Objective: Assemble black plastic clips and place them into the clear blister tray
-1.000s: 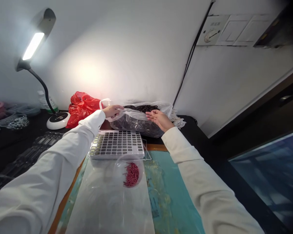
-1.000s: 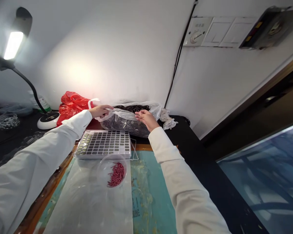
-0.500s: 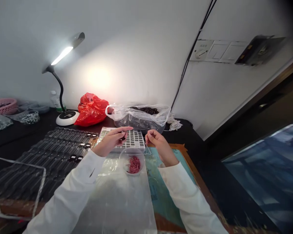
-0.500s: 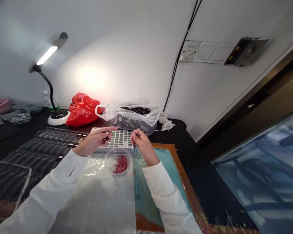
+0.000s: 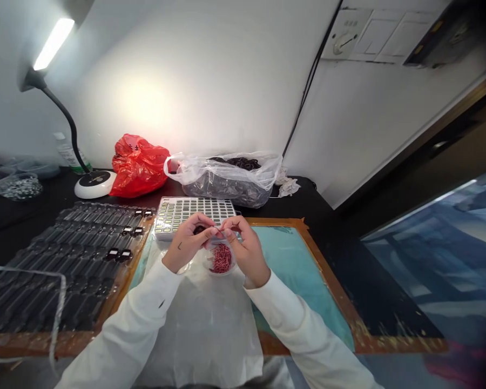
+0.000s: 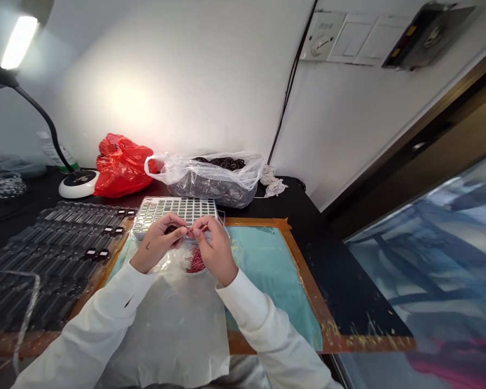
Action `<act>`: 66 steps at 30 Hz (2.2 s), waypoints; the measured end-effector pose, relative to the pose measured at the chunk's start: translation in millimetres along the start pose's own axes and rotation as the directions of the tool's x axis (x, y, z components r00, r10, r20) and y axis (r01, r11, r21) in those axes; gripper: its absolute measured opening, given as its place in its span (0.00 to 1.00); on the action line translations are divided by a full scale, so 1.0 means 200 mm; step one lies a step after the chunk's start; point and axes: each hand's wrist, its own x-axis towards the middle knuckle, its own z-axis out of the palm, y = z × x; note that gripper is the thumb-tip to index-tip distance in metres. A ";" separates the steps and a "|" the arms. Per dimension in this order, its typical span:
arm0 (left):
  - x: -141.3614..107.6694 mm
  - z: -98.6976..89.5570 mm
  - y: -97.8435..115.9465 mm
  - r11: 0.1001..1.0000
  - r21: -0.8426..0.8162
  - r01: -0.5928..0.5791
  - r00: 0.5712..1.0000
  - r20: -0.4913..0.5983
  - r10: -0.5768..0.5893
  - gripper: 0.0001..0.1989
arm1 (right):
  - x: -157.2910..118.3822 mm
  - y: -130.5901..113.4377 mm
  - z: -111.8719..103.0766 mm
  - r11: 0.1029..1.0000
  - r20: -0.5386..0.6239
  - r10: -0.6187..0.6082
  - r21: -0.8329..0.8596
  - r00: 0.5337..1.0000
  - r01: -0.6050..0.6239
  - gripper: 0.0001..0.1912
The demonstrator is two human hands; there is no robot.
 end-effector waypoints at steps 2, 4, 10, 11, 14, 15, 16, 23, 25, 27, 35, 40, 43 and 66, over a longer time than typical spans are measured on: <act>0.00 0.01 0.00 1.000 0.009 -0.020 1.000 -0.008 0.020 0.15 | -0.01 0.01 0.02 1.000 -0.013 0.009 -0.012 1.000 -0.009 0.08; -0.01 0.01 0.00 0.999 0.018 -0.038 0.999 -0.028 0.039 0.15 | -0.02 0.02 0.02 1.000 -0.032 0.018 -0.024 0.999 -0.019 0.08; -0.01 0.01 -0.02 0.999 0.044 -0.005 0.998 -0.070 0.008 0.16 | -0.02 0.04 0.03 0.997 -0.027 0.021 -0.079 0.999 -0.023 0.06; -0.01 0.01 -0.02 0.999 0.037 0.000 0.997 -0.073 0.003 0.15 | -0.01 0.04 0.03 0.995 -0.024 0.010 -0.096 1.000 -0.013 0.06; -0.01 0.00 -0.05 1.000 -0.015 0.005 0.998 -0.062 -0.006 0.15 | -0.01 0.02 0.02 0.988 -0.028 -0.043 -0.149 0.999 0.038 0.05; -0.01 0.00 -0.06 0.999 -0.037 0.004 0.999 -0.051 -0.005 0.15 | 0.00 0.02 0.01 0.983 -0.034 -0.067 -0.172 0.997 0.060 0.04; -0.01 0.00 -0.06 0.998 -0.058 -0.001 0.999 -0.041 -0.002 0.15 | 0.00 0.01 0.01 0.977 -0.039 -0.093 -0.196 0.995 0.084 0.04; -0.01 0.00 -0.08 0.992 -0.118 -0.040 0.997 -0.075 0.031 0.17 | 0.00 -0.04 0.00 0.963 -0.029 -0.141 -0.236 0.990 0.131 0.06; -0.01 0.00 -0.08 0.993 -0.114 -0.005 0.997 -0.079 -0.004 0.19 | -0.01 -0.04 0.00 0.968 -0.027 -0.119 -0.225 0.993 0.110 0.07; -0.01 0.00 -0.08 0.992 -0.123 0.028 0.996 -0.080 -0.038 0.19 | -0.01 -0.03 0.00 0.971 -0.039 -0.107 -0.219 0.994 0.096 0.07; -0.03 0.04 -0.05 0.997 -0.051 0.062 0.996 -0.065 -0.065 0.23 | -0.01 -0.02 0.01 0.998 -0.008 -0.027 -0.061 1.000 0.027 0.05; -0.04 0.04 -0.03 0.992 -0.033 0.125 0.992 -0.021 -0.125 0.23 | -0.01 0.00 0.01 0.991 -0.002 -0.028 -0.131 1.000 0.028 0.04; -0.03 0.03 -0.03 0.988 -0.057 0.146 0.985 -0.089 -0.151 0.20 | 0.00 0.01 0.00 0.972 -0.042 -0.089 -0.222 0.995 0.077 0.04; -0.03 0.01 -0.03 0.990 -0.012 0.138 0.990 -0.008 -0.138 0.25 | 0.04 0.05 -0.05 0.907 0.013 -0.190 -0.379 0.982 0.181 0.05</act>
